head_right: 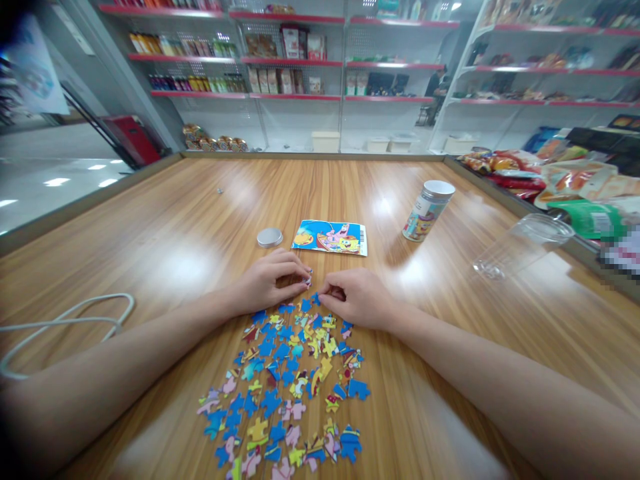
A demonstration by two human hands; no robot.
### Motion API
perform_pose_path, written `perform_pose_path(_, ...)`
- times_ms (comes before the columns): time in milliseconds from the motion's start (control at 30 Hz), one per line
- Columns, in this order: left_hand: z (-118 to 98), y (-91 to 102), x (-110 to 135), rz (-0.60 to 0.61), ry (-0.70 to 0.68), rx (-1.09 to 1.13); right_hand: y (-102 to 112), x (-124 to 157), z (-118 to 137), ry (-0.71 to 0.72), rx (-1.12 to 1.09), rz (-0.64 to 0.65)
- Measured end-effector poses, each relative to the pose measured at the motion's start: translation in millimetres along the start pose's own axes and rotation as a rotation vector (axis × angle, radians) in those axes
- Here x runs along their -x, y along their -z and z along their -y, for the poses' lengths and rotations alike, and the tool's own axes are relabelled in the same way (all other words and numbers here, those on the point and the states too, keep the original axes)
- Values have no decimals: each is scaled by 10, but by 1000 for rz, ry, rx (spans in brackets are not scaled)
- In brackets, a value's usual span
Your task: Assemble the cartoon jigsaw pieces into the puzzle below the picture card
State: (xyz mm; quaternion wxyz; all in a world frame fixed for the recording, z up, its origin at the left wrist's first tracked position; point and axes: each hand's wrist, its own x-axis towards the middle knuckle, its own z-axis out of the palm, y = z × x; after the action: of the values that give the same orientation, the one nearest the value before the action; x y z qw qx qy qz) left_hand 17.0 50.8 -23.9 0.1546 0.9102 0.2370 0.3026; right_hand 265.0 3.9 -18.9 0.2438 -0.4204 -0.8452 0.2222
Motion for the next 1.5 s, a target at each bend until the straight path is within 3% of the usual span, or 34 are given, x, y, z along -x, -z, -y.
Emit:
perform_pose_path(800, 1, 7, -15, 4, -12, 12, 28, 7, 51, 16, -10, 5)
perform_pose_path(1233, -7, 9, -5, 9, -7, 19, 77, 56, 54, 209, -46, 131)
perform_pose_path(1500, 9, -5, -3, 9, -8, 14, 72, 44, 62, 198, -61, 133)
